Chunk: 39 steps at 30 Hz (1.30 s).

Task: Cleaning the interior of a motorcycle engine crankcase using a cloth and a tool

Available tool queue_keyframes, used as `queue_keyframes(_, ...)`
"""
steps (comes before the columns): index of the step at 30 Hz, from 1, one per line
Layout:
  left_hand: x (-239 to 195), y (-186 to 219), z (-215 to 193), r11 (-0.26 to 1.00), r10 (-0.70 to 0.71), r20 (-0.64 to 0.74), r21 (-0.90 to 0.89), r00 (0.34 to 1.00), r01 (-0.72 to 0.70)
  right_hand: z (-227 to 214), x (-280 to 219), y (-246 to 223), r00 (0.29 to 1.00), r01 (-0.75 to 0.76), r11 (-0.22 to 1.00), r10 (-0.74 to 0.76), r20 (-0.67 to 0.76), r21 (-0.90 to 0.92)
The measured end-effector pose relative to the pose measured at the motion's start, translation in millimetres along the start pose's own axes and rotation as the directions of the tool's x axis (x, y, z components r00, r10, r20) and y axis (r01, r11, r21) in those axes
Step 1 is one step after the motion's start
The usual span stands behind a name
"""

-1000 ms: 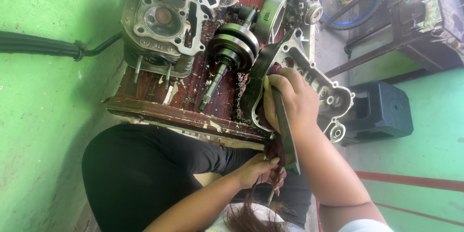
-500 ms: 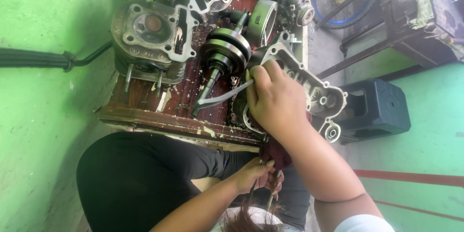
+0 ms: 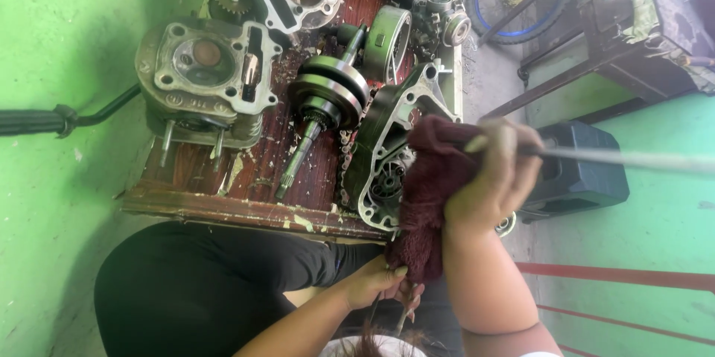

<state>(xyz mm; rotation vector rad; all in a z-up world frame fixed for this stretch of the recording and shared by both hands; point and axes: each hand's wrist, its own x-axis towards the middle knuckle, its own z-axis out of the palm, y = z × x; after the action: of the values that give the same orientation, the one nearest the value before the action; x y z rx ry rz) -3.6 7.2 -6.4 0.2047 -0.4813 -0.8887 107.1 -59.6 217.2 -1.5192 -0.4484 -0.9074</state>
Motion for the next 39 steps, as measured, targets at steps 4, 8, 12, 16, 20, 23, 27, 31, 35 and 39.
queue_keyframes(4, 0.9, -0.1, -3.1, 1.000, -0.011, -0.012, 0.022, 1.000, 0.012, 4.8, 10.6, -16.2, 0.991, -0.008, 0.993, 0.024, -0.134, 0.121)
queue_keyframes(8, -0.8, 1.7, -2.8, 0.999, -0.022, -0.048, 0.035, 0.999, 0.024, 7.1, 11.8, -23.0, 0.975, -0.101, 0.987, 0.123, -0.187, 0.122)
queue_keyframes(12, 1.9, 16.9, 6.0, 0.986, -0.014, -0.066, 0.163, 0.998, 0.025, -17.9, 15.7, -10.0, 0.960, -0.136, 0.984, 0.159, -0.229, 0.113)
queue_keyframes(16, -0.2, 9.4, -10.2, 0.992, -0.045, -0.083, 0.110, 0.996, 0.054, -33.9, 13.9, -13.6, 0.941, -0.207, 0.978, 0.201, -0.271, 0.006)
queue_keyframes(20, -3.1, 2.7, -17.1, 0.993, -0.056, -0.085, 0.103, 0.995, 0.065, -23.2, 8.3, -24.6, 0.924, -0.241, 0.971, 0.231, -0.305, 0.008)
queue_keyframes(23, -2.3, 6.5, -15.6, 0.991, -0.064, -0.076, 0.115, 0.995, 0.073, -32.7, 7.2, -18.2, 0.939, -0.228, 0.971, 0.238, -0.247, 0.069)
queue_keyframes(27, -1.8, 12.8, -10.0, 0.995, -0.076, -0.051, 0.065, 0.996, 0.079, -10.4, 12.7, -28.7, 0.950, -0.293, 0.955, 0.297, 0.094, -0.053)
queue_keyframes(31, -3.2, 5.3, -15.8, 0.995, -0.088, -0.091, 0.046, 0.992, 0.092, -9.0, 8.3, -28.9, 0.948, -0.287, 0.957, 0.290, 0.127, -0.046)
queue_keyframes(35, -3.7, 4.5, -16.2, 0.998, -0.053, -0.044, 0.026, 0.998, 0.055, -25.2, 16.6, -19.4, 0.982, -0.186, 0.977, 0.180, -0.060, -0.105)
queue_keyframes(39, 1.3, 12.9, -6.9, 0.994, -0.072, -0.073, 0.075, 0.995, 0.077, -21.5, 23.2, -24.1, 0.964, -0.205, 0.971, 0.179, -0.197, -0.122)
